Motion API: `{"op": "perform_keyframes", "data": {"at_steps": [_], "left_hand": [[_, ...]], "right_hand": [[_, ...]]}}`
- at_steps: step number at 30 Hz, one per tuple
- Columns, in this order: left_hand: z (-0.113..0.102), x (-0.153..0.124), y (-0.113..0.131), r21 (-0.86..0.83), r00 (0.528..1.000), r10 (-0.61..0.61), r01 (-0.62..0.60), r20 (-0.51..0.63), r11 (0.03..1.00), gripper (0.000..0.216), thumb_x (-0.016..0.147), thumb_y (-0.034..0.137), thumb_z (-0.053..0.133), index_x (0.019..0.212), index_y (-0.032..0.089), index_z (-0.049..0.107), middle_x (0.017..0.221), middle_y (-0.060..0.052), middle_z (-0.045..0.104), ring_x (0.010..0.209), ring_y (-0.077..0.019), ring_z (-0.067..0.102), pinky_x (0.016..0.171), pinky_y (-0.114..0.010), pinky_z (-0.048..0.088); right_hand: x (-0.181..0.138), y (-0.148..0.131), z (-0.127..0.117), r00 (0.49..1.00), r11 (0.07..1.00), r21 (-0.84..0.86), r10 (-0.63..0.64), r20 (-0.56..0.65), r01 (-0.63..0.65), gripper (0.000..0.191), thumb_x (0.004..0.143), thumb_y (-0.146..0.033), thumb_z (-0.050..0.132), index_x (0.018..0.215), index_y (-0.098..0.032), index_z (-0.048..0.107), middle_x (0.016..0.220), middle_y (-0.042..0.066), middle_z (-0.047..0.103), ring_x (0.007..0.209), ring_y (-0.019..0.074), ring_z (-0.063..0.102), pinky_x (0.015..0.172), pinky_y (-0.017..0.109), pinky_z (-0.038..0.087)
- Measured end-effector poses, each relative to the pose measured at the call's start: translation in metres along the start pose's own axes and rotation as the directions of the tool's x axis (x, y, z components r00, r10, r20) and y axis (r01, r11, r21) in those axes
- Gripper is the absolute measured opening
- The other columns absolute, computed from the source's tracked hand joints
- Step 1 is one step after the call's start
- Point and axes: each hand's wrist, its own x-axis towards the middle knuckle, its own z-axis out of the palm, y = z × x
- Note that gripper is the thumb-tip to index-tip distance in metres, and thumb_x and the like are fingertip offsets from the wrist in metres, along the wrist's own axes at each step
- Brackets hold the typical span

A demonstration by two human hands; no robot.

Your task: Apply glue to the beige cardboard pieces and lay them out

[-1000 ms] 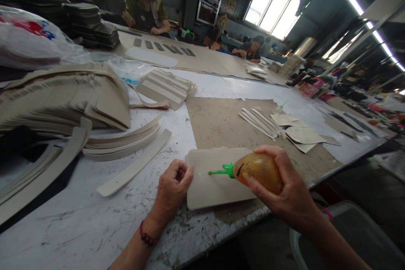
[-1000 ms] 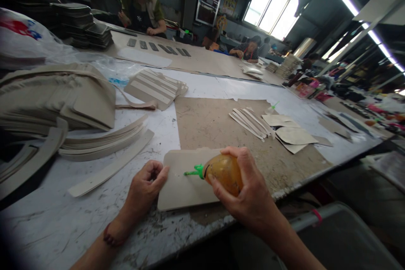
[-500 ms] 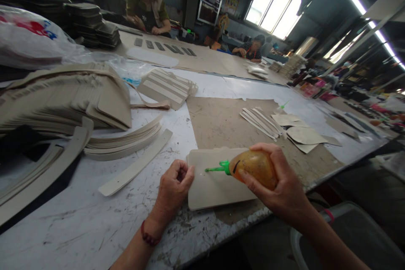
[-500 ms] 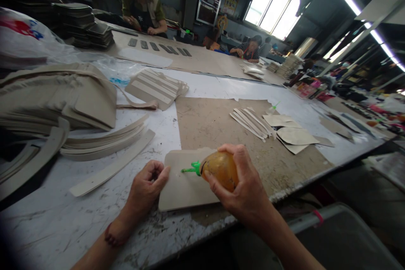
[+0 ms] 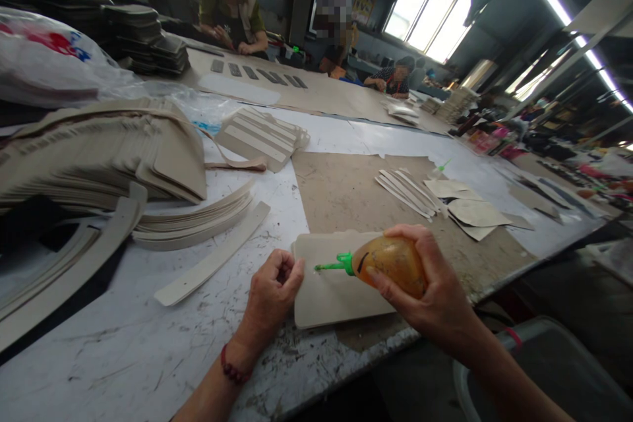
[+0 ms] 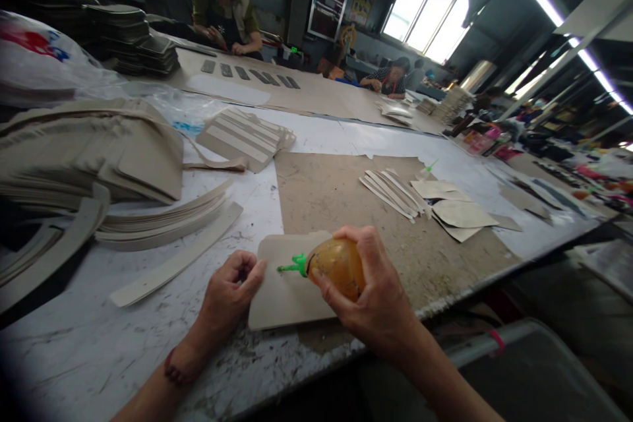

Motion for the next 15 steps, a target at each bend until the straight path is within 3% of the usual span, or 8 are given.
{"op": "perform_keyframes", "data": {"at_steps": [15], "left_hand": [[0.0, 0.0, 0.001, 0.004, 1.0, -0.001, 0.001, 0.0, 1.0, 0.03, 0.08, 0.045, 0.052, 0.063, 0.022, 0.045, 0.056, 0.005, 0.045, 0.052, -0.0103, 0.041, 0.051, -0.023, 0.037]], "right_hand": [[-0.008, -0.001, -0.01, 0.998, 0.999, 0.022, 0.027, 0.065, -0.029, 0.037, 0.084, -0.034, 0.066, 0.115, -0.027, 0.046, 0.101, 0.003, 0.056, 0.077, 0.0163, 0.06, 0.068, 0.027, 0.053]]}}
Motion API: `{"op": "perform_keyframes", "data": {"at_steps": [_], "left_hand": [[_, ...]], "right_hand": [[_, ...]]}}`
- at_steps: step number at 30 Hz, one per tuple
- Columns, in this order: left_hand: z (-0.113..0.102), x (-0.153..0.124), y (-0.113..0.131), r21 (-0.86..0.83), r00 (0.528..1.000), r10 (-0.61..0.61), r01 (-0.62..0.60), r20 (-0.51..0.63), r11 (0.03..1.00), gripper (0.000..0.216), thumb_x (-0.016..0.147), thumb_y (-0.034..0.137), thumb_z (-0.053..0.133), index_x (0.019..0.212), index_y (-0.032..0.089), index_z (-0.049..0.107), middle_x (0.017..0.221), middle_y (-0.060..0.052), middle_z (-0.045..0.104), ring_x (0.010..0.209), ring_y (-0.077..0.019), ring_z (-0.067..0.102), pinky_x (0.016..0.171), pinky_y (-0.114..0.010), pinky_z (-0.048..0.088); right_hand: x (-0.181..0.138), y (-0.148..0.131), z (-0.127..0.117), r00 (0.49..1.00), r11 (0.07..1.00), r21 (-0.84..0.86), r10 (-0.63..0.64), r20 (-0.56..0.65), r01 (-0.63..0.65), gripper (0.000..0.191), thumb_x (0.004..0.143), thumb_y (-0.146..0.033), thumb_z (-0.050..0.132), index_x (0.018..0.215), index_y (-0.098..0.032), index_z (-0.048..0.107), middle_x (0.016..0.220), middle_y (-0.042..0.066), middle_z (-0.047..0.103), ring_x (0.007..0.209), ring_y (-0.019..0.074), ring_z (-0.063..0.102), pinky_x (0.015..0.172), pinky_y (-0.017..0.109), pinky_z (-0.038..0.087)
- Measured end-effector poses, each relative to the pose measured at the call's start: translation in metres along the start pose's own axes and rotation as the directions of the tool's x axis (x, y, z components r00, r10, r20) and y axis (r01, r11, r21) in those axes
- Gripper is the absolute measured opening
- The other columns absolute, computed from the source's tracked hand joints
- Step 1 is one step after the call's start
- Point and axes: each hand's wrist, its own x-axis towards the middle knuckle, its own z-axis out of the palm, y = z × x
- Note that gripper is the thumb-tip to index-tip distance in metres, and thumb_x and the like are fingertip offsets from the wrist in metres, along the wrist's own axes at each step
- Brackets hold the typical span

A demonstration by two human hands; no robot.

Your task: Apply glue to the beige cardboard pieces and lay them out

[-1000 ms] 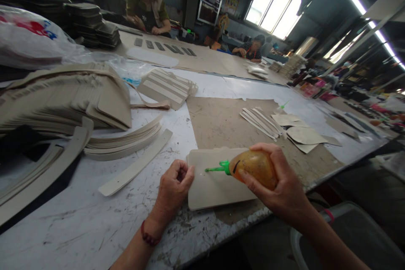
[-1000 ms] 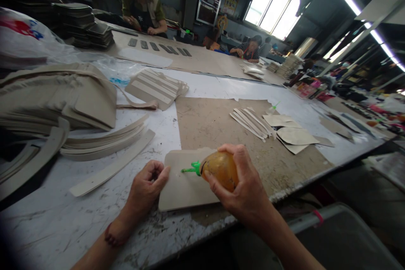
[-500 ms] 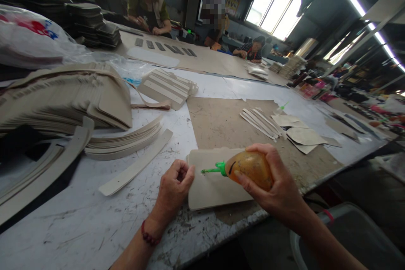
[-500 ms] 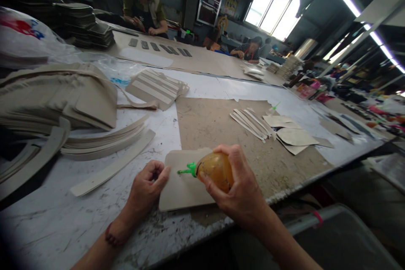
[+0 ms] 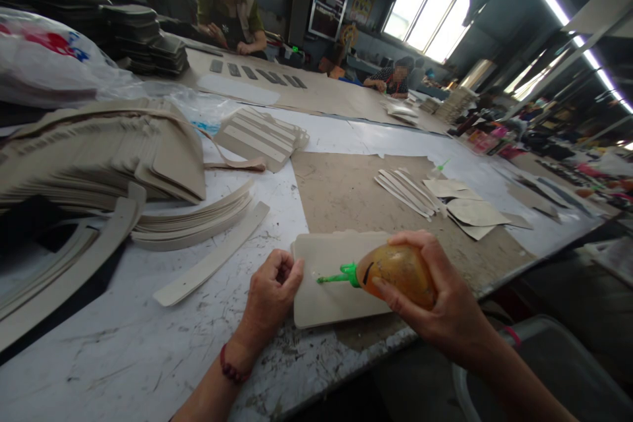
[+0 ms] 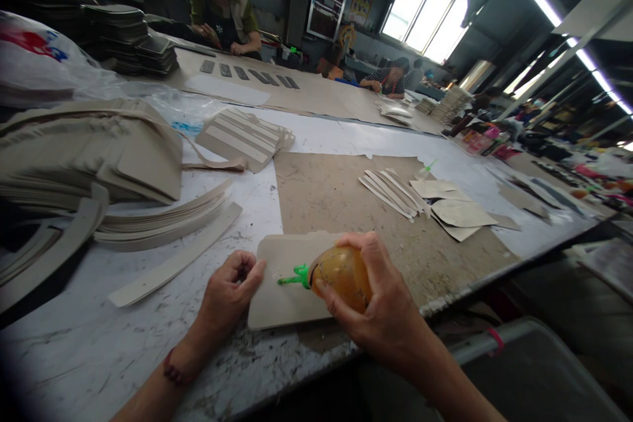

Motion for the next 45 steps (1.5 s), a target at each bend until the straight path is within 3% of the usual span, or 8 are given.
{"op": "perform_keyframes", "data": {"at_steps": [16, 24, 35, 45], "left_hand": [[0.0, 0.0, -0.001, 0.001, 1.0, 0.004, -0.004, -0.003, 1.0, 0.029, 0.08, 0.045, 0.053, 0.063, 0.022, 0.046, 0.055, 0.005, 0.045, 0.051, -0.0102, 0.041, 0.05, -0.022, 0.037], [-0.001, -0.001, 0.001, -0.005, 1.0, -0.002, 0.002, 0.012, 1.0, 0.028, 0.08, 0.045, 0.052, 0.064, 0.022, 0.047, 0.056, 0.005, 0.045, 0.052, -0.0106, 0.042, 0.05, -0.023, 0.037], [0.001, -0.001, -0.002, -0.008, 0.999, -0.027, 0.028, 0.021, 1.0, 0.03, 0.08, 0.047, 0.053, 0.064, 0.022, 0.047, 0.057, 0.005, 0.045, 0.053, -0.0109, 0.041, 0.051, -0.023, 0.037], [0.0, 0.0, -0.003, -0.002, 0.999, -0.034, 0.034, 0.02, 0.999, 0.033, 0.079, 0.051, 0.052, 0.065, 0.022, 0.046, 0.058, 0.004, 0.044, 0.053, -0.0115, 0.041, 0.051, -0.025, 0.037]], "right_hand": [[0.0, 0.003, -0.004, 1.0, 0.999, -0.044, -0.001, -0.031, -0.001, 0.037, 0.085, -0.036, 0.065, 0.115, -0.026, 0.047, 0.1, 0.004, 0.056, 0.078, 0.0178, 0.06, 0.069, 0.028, 0.053], [0.007, 0.003, 0.006, 0.997, 0.998, -0.049, -0.051, -0.063, 0.048, 0.039, 0.084, -0.033, 0.066, 0.116, -0.025, 0.045, 0.102, 0.004, 0.054, 0.083, 0.0179, 0.059, 0.074, 0.028, 0.051], [0.003, -0.003, -0.001, 0.999, 1.0, 0.005, 0.0, 0.037, 0.0, 0.037, 0.085, -0.031, 0.065, 0.116, -0.025, 0.046, 0.101, 0.002, 0.055, 0.077, 0.0144, 0.059, 0.068, 0.023, 0.05], [0.0, 0.003, -0.003, 0.999, 0.999, -0.038, -0.02, -0.035, 0.019, 0.039, 0.084, -0.028, 0.065, 0.117, -0.025, 0.045, 0.105, 0.004, 0.053, 0.087, 0.0169, 0.059, 0.078, 0.026, 0.051]]}}
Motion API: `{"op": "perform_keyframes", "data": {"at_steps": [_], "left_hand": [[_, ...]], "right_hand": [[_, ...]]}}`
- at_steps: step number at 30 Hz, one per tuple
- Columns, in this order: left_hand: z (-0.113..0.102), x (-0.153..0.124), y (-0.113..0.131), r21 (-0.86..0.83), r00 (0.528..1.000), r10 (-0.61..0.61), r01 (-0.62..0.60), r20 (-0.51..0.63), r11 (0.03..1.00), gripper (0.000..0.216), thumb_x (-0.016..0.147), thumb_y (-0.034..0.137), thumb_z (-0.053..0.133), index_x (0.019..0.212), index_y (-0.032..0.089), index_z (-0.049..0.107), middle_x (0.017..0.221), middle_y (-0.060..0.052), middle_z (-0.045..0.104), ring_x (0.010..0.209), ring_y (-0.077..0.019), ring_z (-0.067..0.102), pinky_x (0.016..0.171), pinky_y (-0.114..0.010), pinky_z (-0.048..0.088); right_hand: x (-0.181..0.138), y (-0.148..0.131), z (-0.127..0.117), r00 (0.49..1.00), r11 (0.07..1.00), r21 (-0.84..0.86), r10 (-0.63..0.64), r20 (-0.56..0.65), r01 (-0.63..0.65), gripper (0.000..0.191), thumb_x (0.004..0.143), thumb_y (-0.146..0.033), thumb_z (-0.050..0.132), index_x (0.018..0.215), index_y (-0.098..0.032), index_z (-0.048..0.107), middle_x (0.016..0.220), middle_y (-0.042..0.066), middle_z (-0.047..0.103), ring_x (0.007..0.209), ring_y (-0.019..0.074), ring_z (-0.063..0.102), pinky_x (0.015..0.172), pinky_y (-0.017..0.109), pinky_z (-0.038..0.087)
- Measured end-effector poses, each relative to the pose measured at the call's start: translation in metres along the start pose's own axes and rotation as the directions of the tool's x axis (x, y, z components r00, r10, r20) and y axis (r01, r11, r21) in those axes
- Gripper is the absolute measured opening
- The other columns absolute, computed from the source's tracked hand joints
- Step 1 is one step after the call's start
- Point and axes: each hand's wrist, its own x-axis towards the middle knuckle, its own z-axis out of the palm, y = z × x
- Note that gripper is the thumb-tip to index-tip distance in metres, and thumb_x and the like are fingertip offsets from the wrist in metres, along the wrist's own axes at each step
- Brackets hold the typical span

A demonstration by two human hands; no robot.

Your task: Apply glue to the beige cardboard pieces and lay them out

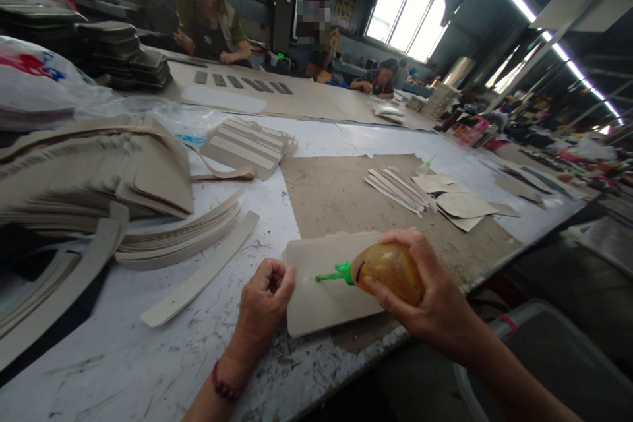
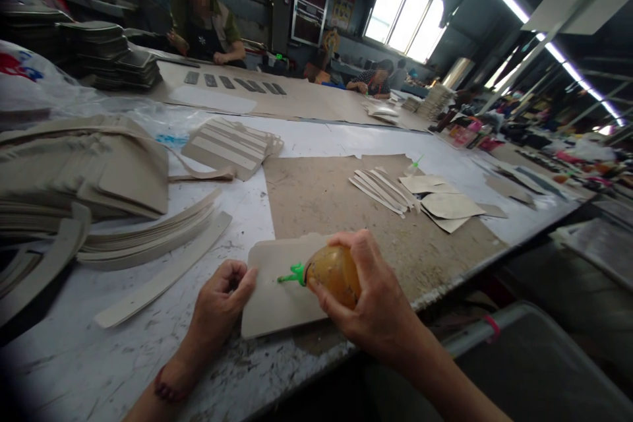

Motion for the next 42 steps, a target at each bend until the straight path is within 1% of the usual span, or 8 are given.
{"op": "perform_keyframes", "data": {"at_steps": [6, 13, 19, 26, 30, 32, 34, 42], "left_hand": [[0.001, 0.0, -0.001, -0.002, 1.0, -0.007, 0.007, 0.005, 1.0, 0.032, 0.08, 0.051, 0.052, 0.065, 0.022, 0.047, 0.058, 0.004, 0.044, 0.054, -0.0115, 0.041, 0.052, -0.025, 0.037], [0.0, -0.001, -0.002, -0.006, 1.0, -0.01, 0.01, 0.008, 1.0, 0.032, 0.08, 0.05, 0.052, 0.065, 0.022, 0.046, 0.058, 0.004, 0.045, 0.054, -0.0113, 0.041, 0.052, -0.025, 0.037], [0.001, -0.001, -0.002, -0.01, 1.0, -0.016, 0.016, 0.003, 1.0, 0.032, 0.08, 0.05, 0.053, 0.065, 0.022, 0.047, 0.057, 0.005, 0.044, 0.053, -0.0112, 0.04, 0.052, -0.025, 0.037], [0.0, -0.001, -0.003, -0.02, 1.0, -0.007, 0.007, 0.005, 1.0, 0.034, 0.08, 0.051, 0.054, 0.065, 0.022, 0.047, 0.058, 0.004, 0.044, 0.054, -0.0113, 0.041, 0.052, -0.024, 0.037], [0.001, -0.001, -0.005, -0.027, 1.0, -0.001, 0.001, 0.002, 1.0, 0.033, 0.08, 0.052, 0.055, 0.067, 0.022, 0.048, 0.058, 0.005, 0.043, 0.053, -0.0108, 0.04, 0.05, -0.023, 0.036], [0.001, -0.001, -0.007, -0.031, 1.0, -0.002, 0.002, 0.002, 1.0, 0.034, 0.08, 0.052, 0.056, 0.067, 0.022, 0.048, 0.058, 0.005, 0.043, 0.052, -0.0107, 0.039, 0.049, -0.023, 0.035], [0.001, -0.001, -0.007, -0.034, 1.0, -0.004, 0.004, 0.002, 0.999, 0.034, 0.08, 0.052, 0.056, 0.068, 0.022, 0.048, 0.058, 0.005, 0.043, 0.052, -0.0107, 0.039, 0.049, -0.023, 0.035], [0.001, -0.005, -0.006, -0.027, 1.0, -0.005, 0.005, 0.003, 1.0, 0.032, 0.08, 0.05, 0.057, 0.068, 0.022, 0.049, 0.059, 0.004, 0.045, 0.054, -0.0109, 0.042, 0.049, -0.022, 0.037]], "right_hand": [[0.002, 0.0, 0.01, 1.0, 0.998, 0.055, 0.009, -0.01, -0.008, 0.04, 0.083, -0.029, 0.067, 0.117, -0.025, 0.044, 0.106, 0.004, 0.053, 0.088, 0.0168, 0.059, 0.08, 0.027, 0.05], [0.003, -0.008, 0.007, 0.997, 0.996, 0.093, -0.007, 0.077, 0.0, 0.039, 0.084, -0.027, 0.065, 0.117, -0.026, 0.044, 0.104, 0.003, 0.053, 0.088, 0.0159, 0.06, 0.08, 0.026, 0.051], [0.002, -0.006, -0.002, 0.998, 0.998, 0.047, -0.04, 0.053, 0.037, 0.038, 0.085, -0.027, 0.065, 0.117, -0.025, 0.045, 0.105, 0.003, 0.053, 0.09, 0.0162, 0.059, 0.081, 0.025, 0.05], [-0.005, -0.003, 0.008, 0.999, 0.994, 0.106, -0.031, 0.024, 0.028, 0.043, 0.082, -0.026, 0.067, 0.118, -0.026, 0.044, 0.106, 0.003, 0.053, 0.092, 0.0171, 0.058, 0.081, 0.026, 0.051], [-0.022, 0.005, 0.009, 0.995, 0.974, 0.208, 0.1, -0.018, -0.094, 0.041, 0.084, -0.032, 0.067, 0.118, -0.028, 0.044, 0.103, 0.001, 0.053, 0.079, 0.0148, 0.059, 0.069, 0.024, 0.052], [-0.029, 0.01, 0.006, 0.976, 0.954, 0.237, 0.207, -0.066, -0.186, 0.038, 0.085, -0.034, 0.065, 0.117, -0.029, 0.045, 0.101, 0.001, 0.053, 0.072, 0.0132, 0.057, 0.062, 0.023, 0.05], [-0.033, 0.013, 0.003, 0.963, 0.946, 0.237, 0.252, -0.099, -0.223, 0.037, 0.085, -0.036, 0.065, 0.116, -0.028, 0.046, 0.1, 0.001, 0.054, 0.07, 0.013, 0.057, 0.06, 0.023, 0.05], [-0.022, 0.004, 0.011, 0.991, 0.983, 0.149, 0.118, -0.057, -0.108, 0.039, 0.081, -0.03, 0.068, 0.114, -0.024, 0.047, 0.101, 0.003, 0.056, 0.08, 0.0162, 0.06, 0.068, 0.025, 0.052]]}}
